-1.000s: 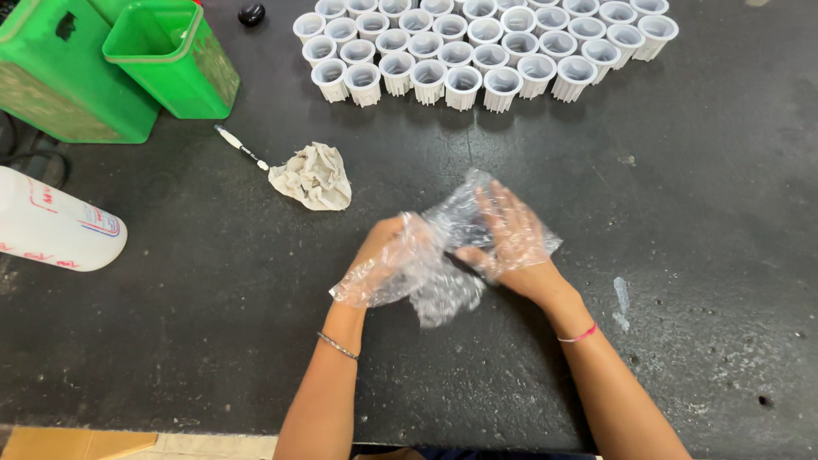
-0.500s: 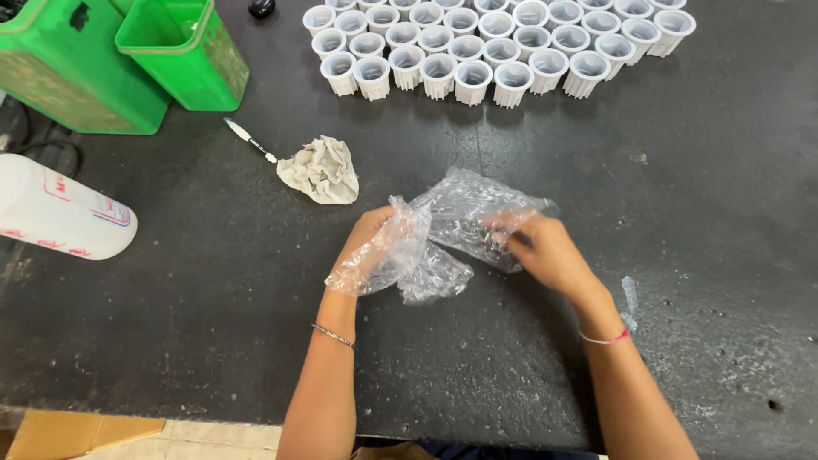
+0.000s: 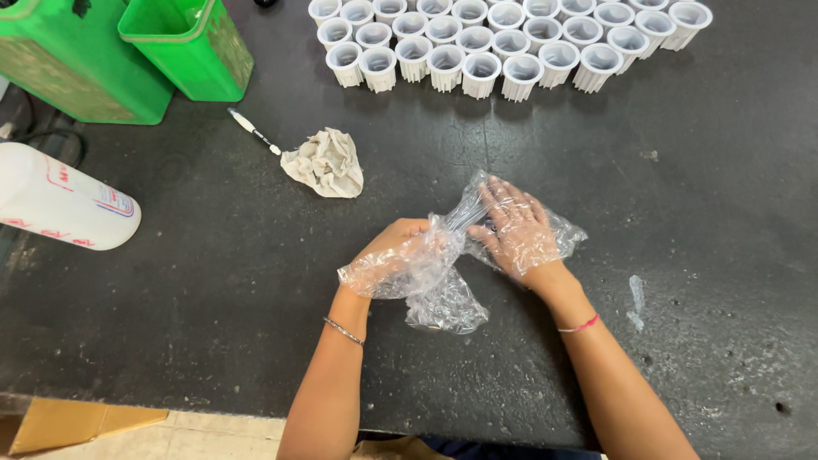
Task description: The person tears sheets of bubble wrap from a roll, folds them, and wraps white plastic lamp socket parts one at a time, placing each wrapped part into a cardboard box beside the workbench. The person occasionally reaches into a white plastic bag for more bubble wrap.
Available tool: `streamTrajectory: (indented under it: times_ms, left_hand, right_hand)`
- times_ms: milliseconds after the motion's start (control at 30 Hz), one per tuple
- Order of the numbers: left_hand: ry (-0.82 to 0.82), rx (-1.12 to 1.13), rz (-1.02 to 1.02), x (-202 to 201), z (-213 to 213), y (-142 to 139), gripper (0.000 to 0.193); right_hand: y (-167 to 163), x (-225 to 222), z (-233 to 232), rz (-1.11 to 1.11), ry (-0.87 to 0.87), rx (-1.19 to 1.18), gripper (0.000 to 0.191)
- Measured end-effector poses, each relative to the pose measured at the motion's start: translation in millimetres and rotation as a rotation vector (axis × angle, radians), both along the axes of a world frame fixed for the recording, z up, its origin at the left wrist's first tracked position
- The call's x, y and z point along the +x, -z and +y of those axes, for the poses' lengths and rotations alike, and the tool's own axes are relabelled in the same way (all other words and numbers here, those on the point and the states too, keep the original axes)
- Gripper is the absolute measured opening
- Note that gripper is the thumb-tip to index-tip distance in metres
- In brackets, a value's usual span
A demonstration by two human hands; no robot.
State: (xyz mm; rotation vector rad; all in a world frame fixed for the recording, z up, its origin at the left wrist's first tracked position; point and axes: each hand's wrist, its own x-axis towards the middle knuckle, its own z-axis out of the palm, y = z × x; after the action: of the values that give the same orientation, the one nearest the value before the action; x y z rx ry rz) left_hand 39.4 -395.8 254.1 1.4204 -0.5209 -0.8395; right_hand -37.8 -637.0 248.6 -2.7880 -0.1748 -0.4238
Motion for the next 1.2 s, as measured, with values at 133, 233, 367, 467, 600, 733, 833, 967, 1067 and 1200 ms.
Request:
streamTrajectory:
  times_ms: [133,233,367,467,600,733,833,967,1067,1200]
  left_hand:
    - [-0.11,0.048,-0.113,8,1,2,0.026]
    - [-0.267,0.23,-0.253,18,13,10,0.033]
    - [-0.395,0.177,-0.208,42,44,25,0.03]
    - [-0.38,0.13,-0.193,63,63,37,0.029]
    - [-0.457,0.093,-0.238,69,88,42,0.03]
    - [-0.88,0.095,-0.615,53,112,33,0.042]
    - [-1.006,0.047,-0.934,40,85,36,0.054]
    - [-0.611,0.076,-1.004,29,7,58,0.073]
    - [-0.527,0.094,-0.949,24,-6,62,0.081]
    - [-0.519,0.029,-0.627,23,-2,59,0.085]
  right_hand:
    - [-3,-2,-7,-0.016,-0.089,0.048,0.072]
    - [-12,-13,-14,-0.001,-0.249,0.224,0.068]
    - [-24,-17,-23,0.068,-0.292,0.274,0.062]
    - [-28,-17,-20,0.114,-0.207,0.289,0.06]
    - [-30,-19,-10,0.108,-0.239,0.196,0.075]
    - [-30,-21,3,0.152,-0.335,0.193,0.083]
    - [-28,-21,23,0.144,-0.417,0.145,0.083]
    - [-30,-27,45,0.255,-0.446,0.138,0.074]
    - [-46,-30,35,0.378,-0.506,0.199,0.073]
    - [-63,-33,19,0.492,-0.708,0.691,0.071]
